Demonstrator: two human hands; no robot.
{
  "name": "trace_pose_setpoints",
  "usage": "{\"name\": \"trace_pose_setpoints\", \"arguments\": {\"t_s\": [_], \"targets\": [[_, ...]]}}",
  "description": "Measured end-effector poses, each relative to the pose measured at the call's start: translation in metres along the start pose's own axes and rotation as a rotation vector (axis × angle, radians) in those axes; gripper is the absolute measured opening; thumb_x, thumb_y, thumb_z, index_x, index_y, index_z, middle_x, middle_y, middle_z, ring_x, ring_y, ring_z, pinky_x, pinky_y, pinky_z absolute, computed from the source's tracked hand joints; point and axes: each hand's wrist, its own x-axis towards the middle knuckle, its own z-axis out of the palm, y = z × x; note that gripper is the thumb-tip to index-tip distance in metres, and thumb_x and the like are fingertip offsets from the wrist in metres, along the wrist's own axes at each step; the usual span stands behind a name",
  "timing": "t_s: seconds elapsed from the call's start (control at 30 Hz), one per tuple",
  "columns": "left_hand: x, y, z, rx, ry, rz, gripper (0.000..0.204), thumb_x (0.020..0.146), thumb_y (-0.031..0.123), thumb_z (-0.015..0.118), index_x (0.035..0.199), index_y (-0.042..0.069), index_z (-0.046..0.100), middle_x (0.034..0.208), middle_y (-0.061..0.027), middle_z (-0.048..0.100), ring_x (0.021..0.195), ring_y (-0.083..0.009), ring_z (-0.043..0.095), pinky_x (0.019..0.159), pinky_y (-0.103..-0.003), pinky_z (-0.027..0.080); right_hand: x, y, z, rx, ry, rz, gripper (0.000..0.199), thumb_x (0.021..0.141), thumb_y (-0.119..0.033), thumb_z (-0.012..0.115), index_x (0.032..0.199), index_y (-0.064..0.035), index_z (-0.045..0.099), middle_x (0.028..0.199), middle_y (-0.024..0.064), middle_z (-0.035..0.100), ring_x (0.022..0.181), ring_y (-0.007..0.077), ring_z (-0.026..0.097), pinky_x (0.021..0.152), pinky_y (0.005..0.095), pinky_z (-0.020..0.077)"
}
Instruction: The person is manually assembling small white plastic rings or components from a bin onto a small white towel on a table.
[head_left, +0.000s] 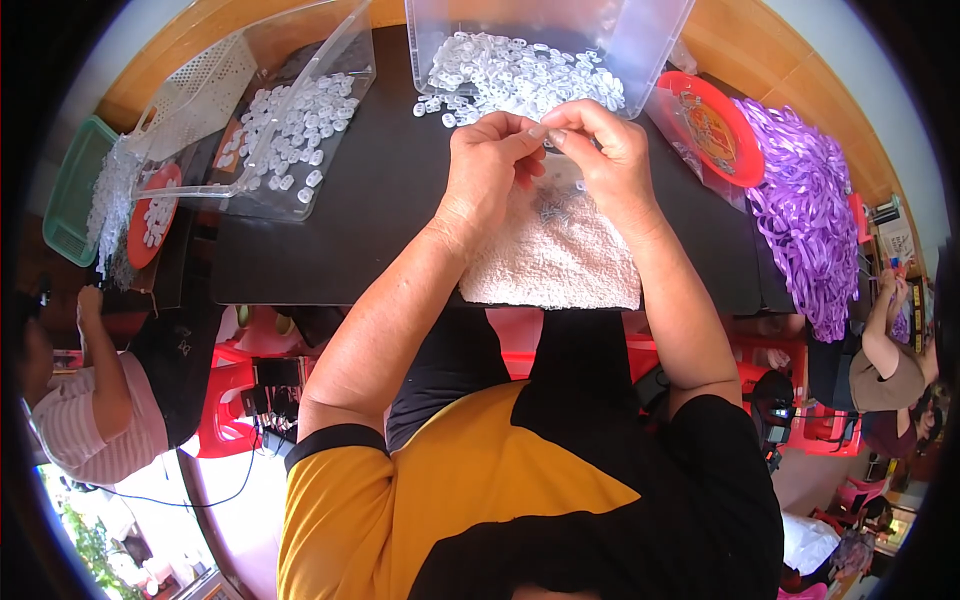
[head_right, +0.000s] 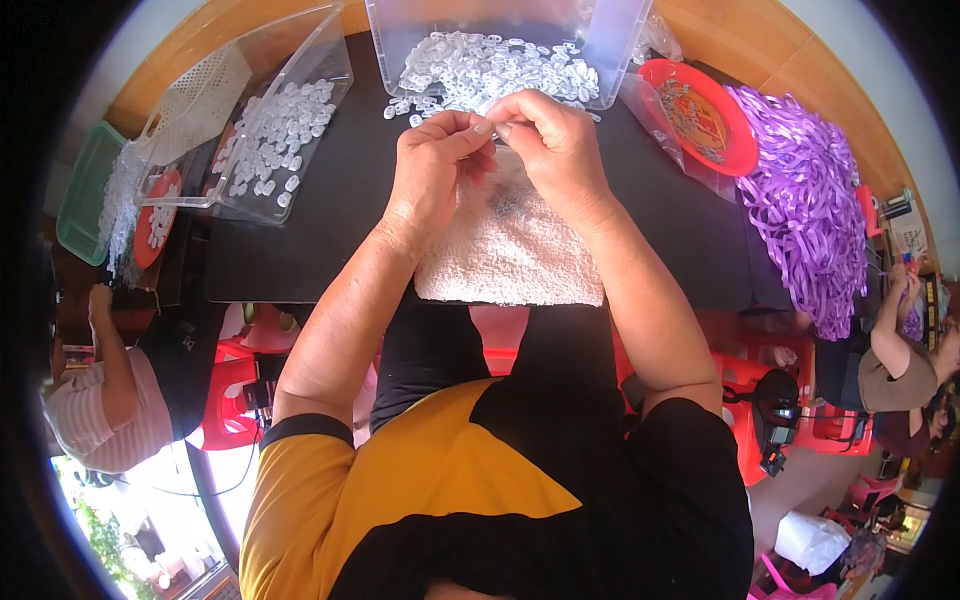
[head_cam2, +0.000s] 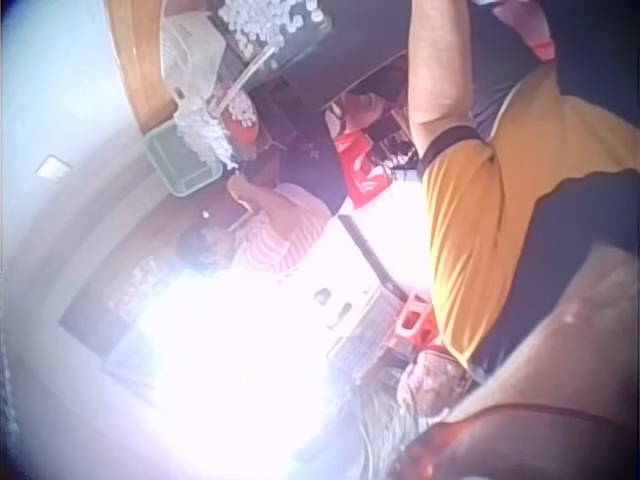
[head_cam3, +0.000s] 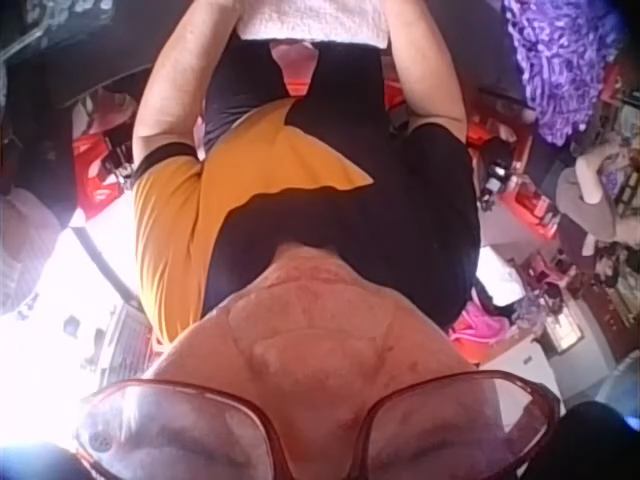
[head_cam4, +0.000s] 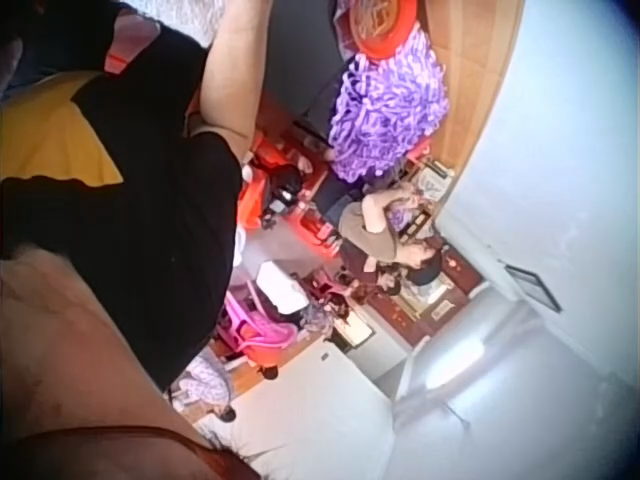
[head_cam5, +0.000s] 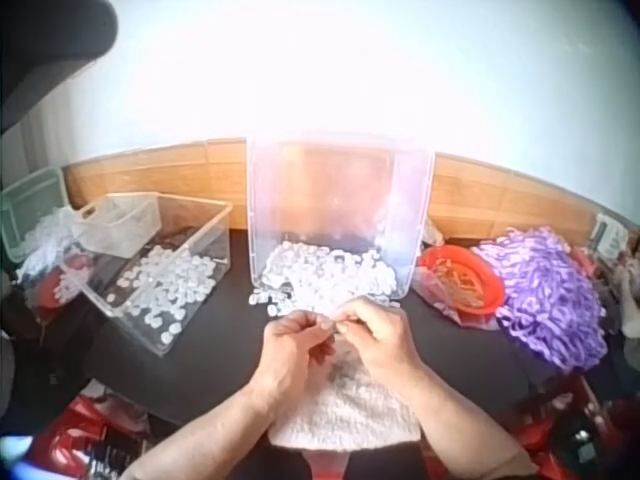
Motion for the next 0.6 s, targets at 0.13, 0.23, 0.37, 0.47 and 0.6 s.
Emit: {"name": "trace_pose_setpoints", "arguments": {"t_s": [0.13, 0.23, 0.37, 0.47, 0.6], "targets": [[-0.0007, 0.0006, 0.0008, 0.005, 0.003, 0.0, 0.011, 0.091, 0.009, 0.062, 0.093, -0.002, 0.062, 0.077, -0.0065, 0.062, 0.064, -0.0135, 0.059, 0.057, -0.024, 0.043, 0.0003, -0.0004, 0.0, -0.006, -0.001, -0.004, 0.014, 0.082, 0.007, 0.062, 0.093, -0.0012, 0.064, 0.084, 0.0056, 0.069, 0.078, 0.0124, 0.066, 0.069, 0.0248, 0.0516], [-0.0007, 0.0008, 0.002, -0.018, 0.02, 0.01, 0.009, 0.089, 0.008, 0.063, 0.087, -0.001, 0.062, 0.072, -0.0036, 0.061, 0.059, -0.0098, 0.056, 0.052, -0.023, 0.043, 0.0, 0.0003, 0.0002, -0.006, -0.001, -0.003, 0.014, 0.082, 0.007, 0.062, 0.093, -0.001, 0.064, 0.084, 0.0058, 0.069, 0.077, 0.0125, 0.066, 0.069, 0.0248, 0.0517], [-0.0006, 0.0006, 0.0012, 0.022, 0.005, 0.017, 0.009, 0.089, 0.008, 0.063, 0.089, -0.001, 0.062, 0.073, -0.0046, 0.062, 0.061, -0.011, 0.057, 0.054, -0.023, 0.043, -0.0001, 0.0001, 0.0005, -0.005, 0.01, 0.007, 0.014, 0.082, 0.007, 0.062, 0.093, -0.0008, 0.064, 0.084, 0.006, 0.069, 0.077, 0.0124, 0.066, 0.068, 0.0247, 0.0516], [-0.0014, 0.0014, 0.0017, 0.06, -0.001, 0.009, 0.009, 0.09, 0.008, 0.063, 0.091, -0.001, 0.062, 0.074, -0.0054, 0.062, 0.063, -0.0122, 0.058, 0.057, -0.024, 0.043, -0.0002, -0.0004, -0.0004, -0.01, 0.014, 0.012, 0.013, 0.082, 0.007, 0.062, 0.093, -0.0006, 0.064, 0.084, 0.006, 0.069, 0.077, 0.0119, 0.066, 0.068, 0.0245, 0.0515], [-0.0015, 0.0017, 0.0023, 0.072, 0.009, 0.0, 0.008, 0.09, 0.007, 0.063, 0.091, -0.001, 0.062, 0.073, -0.0055, 0.062, 0.063, -0.0121, 0.058, 0.057, -0.024, 0.043, -0.0005, -0.0017, -0.0014, -0.009, 0.016, 0.027, 0.013, 0.082, 0.007, 0.062, 0.092, -0.0003, 0.064, 0.084, 0.0058, 0.069, 0.077, 0.0112, 0.065, 0.068, 0.024, 0.0513]]}}
